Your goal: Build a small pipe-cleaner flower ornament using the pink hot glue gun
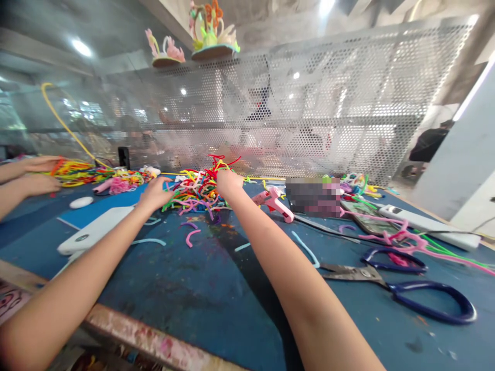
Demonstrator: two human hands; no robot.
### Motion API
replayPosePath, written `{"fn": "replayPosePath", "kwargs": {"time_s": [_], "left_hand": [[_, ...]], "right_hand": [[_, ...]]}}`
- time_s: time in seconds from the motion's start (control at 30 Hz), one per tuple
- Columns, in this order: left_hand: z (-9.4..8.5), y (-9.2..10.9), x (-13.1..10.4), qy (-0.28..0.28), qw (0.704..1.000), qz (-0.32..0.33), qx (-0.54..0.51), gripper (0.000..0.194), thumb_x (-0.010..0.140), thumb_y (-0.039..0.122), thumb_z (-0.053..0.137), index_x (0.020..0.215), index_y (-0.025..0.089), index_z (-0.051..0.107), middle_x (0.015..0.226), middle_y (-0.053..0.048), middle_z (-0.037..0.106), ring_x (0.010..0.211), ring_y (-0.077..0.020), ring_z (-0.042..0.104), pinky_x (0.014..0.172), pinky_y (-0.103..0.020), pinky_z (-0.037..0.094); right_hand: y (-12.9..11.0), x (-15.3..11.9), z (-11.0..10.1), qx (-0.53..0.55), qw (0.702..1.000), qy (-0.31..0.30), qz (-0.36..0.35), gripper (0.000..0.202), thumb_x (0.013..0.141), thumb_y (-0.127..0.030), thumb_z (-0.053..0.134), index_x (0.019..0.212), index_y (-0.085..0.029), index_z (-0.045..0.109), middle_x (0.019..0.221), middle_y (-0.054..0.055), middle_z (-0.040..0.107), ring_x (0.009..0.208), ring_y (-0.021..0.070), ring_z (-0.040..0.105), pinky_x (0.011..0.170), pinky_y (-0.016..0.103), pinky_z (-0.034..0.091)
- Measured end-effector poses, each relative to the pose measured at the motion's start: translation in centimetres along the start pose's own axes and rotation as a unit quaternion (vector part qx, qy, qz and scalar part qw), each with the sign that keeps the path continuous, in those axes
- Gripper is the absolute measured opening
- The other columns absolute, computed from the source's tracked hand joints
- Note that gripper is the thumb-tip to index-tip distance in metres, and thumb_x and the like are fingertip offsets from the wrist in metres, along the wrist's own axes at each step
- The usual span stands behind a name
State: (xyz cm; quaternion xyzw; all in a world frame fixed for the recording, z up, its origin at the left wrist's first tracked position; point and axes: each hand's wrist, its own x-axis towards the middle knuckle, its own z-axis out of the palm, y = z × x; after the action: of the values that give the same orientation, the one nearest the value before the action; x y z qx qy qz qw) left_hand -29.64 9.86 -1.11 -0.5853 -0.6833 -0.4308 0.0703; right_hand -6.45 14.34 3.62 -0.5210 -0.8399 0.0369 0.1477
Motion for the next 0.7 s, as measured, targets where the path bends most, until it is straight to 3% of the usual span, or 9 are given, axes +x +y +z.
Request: {"fn": "replayPosePath", "kwargs": {"time_s": [0.07, 0.13, 0.23, 0.33, 0.4, 0.47, 0.7], "left_hand": [[0.3, 1.4, -0.5, 0.020, 0.999, 0.040, 0.018, 0.027, 0.070, 0.019, 0.060, 0.097, 0.017, 0.062, 0.121, -0.014, 0.058, 0.121, -0.0294, 0.047, 0.104, -0.046, 0.031], [0.8, 3.0, -1.3, 0.010, 0.991, 0.130, 0.042, 0.025, 0.079, 0.019, 0.050, 0.100, 0.016, 0.064, 0.126, -0.013, 0.056, 0.123, -0.0244, 0.046, 0.106, -0.041, 0.031], [2.1, 5.3, -2.8, -0.081, 0.947, 0.293, 0.101, 0.032, 0.089, 0.023, 0.039, 0.109, 0.018, 0.064, 0.134, -0.010, 0.053, 0.130, -0.0233, 0.040, 0.110, -0.044, 0.025], [3.3, 6.4, -4.1, -0.202, 0.895, 0.362, 0.162, 0.036, 0.092, 0.035, 0.039, 0.119, 0.023, 0.059, 0.136, -0.006, 0.053, 0.134, -0.0235, 0.035, 0.113, -0.050, 0.006], [3.8, 6.6, -4.7, -0.253, 0.884, 0.349, 0.179, 0.037, 0.093, 0.038, 0.036, 0.119, 0.025, 0.059, 0.133, -0.004, 0.057, 0.132, -0.0220, 0.040, 0.113, -0.048, 0.003], [4.1, 6.4, -4.8, -0.271, 0.893, 0.316, 0.169, 0.037, 0.093, 0.040, 0.035, 0.116, 0.026, 0.061, 0.129, -0.004, 0.060, 0.129, -0.0212, 0.044, 0.113, -0.046, 0.008], [3.6, 5.4, -4.0, -0.210, 0.954, 0.189, 0.106, 0.017, 0.079, 0.034, 0.058, 0.079, 0.026, 0.072, 0.093, -0.006, 0.073, 0.096, -0.0259, 0.064, 0.104, -0.041, 0.028]], "right_hand": [[0.5, 0.0, 0.6, -0.003, 1.000, 0.015, 0.012, 0.034, 0.085, -0.011, 0.049, 0.117, -0.012, 0.060, 0.118, 0.020, 0.062, 0.111, 0.0266, 0.060, 0.088, 0.036, 0.049], [0.6, 0.0, 1.7, -0.001, 1.000, 0.010, 0.021, 0.034, 0.085, -0.011, 0.049, 0.117, -0.011, 0.060, 0.118, 0.020, 0.062, 0.110, 0.0264, 0.060, 0.087, 0.035, 0.050], [0.8, 0.1, 3.4, 0.005, 0.999, -0.004, 0.034, 0.035, 0.086, -0.014, 0.048, 0.120, -0.010, 0.057, 0.118, 0.020, 0.062, 0.108, 0.0247, 0.062, 0.085, 0.033, 0.050], [1.0, 0.2, 4.2, 0.007, 0.999, -0.007, 0.040, 0.035, 0.086, -0.017, 0.050, 0.120, -0.011, 0.058, 0.116, 0.021, 0.063, 0.107, 0.0231, 0.063, 0.084, 0.031, 0.050], [1.1, 0.3, 4.1, 0.008, 0.999, 0.001, 0.044, 0.033, 0.085, -0.020, 0.054, 0.116, -0.012, 0.061, 0.114, 0.021, 0.064, 0.107, 0.0237, 0.062, 0.085, 0.031, 0.050], [1.2, 0.3, 3.6, 0.010, 0.999, 0.015, 0.046, 0.031, 0.084, -0.022, 0.057, 0.113, -0.013, 0.063, 0.112, 0.021, 0.065, 0.107, 0.0246, 0.062, 0.085, 0.032, 0.050], [2.1, -0.1, -1.3, 0.038, 0.995, 0.085, 0.019, 0.035, 0.090, -0.028, 0.047, 0.118, -0.012, 0.061, 0.117, 0.020, 0.062, 0.108, 0.0256, 0.060, 0.088, 0.035, 0.046]]}}
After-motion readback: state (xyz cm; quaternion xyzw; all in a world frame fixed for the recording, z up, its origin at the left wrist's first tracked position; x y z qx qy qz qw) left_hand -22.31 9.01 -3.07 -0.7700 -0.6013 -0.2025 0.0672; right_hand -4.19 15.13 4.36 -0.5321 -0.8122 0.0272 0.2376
